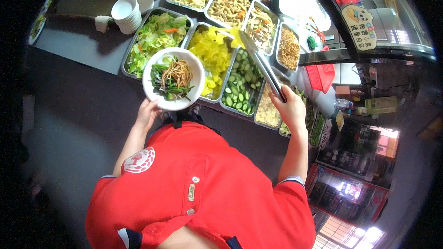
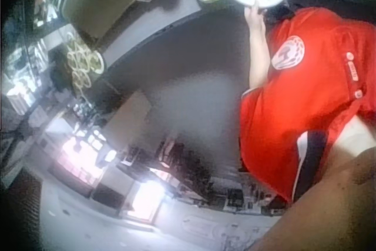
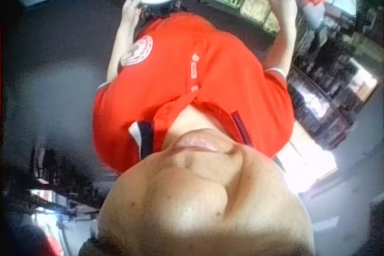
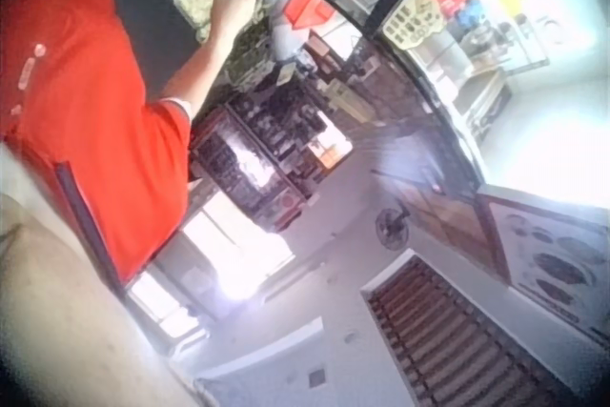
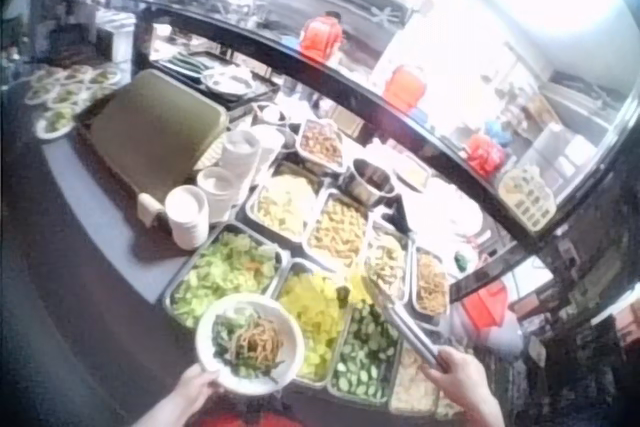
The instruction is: The person assembles multiple salads by using tongs to transfer various vegetables and noodles from buffet trays into white bowls. They repeat the process for several bowls, placing each completed salad on a nearby counter.
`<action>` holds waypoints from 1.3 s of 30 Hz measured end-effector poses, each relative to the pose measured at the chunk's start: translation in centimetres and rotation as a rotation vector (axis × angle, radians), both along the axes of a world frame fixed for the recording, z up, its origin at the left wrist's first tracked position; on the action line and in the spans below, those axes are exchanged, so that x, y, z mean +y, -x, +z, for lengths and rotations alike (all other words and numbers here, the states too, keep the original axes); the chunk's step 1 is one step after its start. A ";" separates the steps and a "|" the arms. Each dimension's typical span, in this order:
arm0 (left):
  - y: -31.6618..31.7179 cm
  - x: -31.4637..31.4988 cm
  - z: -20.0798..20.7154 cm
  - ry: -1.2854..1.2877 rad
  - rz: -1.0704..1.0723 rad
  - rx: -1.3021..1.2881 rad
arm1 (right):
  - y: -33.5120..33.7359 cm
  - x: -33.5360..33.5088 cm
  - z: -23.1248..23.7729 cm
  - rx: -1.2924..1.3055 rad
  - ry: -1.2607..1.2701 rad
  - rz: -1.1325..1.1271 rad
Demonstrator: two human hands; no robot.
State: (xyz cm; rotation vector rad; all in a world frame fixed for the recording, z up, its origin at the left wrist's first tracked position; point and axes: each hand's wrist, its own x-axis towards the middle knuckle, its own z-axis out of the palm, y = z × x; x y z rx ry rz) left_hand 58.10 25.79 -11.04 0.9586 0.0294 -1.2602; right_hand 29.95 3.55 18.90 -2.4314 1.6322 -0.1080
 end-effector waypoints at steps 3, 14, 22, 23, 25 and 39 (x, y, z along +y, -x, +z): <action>0.0 0.3 -0.1 -0.002 -0.013 0.004 | -0.5 0.5 0.2 -0.066 -0.029 -0.036; 0.1 0.2 0.4 -0.025 -0.020 -0.006 | 0.0 2.7 3.0 -0.176 -0.113 0.018; -0.2 0.2 0.5 -0.011 -0.043 -0.008 | -0.8 5.8 4.5 -0.168 -0.251 0.087; -0.3 0.1 0.4 -0.011 -0.052 -0.007 | -1.9 6.5 5.1 -0.124 -0.312 0.021; -0.5 0.1 0.3 -0.011 -0.066 -0.004 | -2.3 6.5 4.1 -0.096 -0.305 0.105; -0.6 -0.2 -1.1 -0.004 -0.058 -0.077 | -7.1 4.0 -5.4 0.259 -0.505 0.171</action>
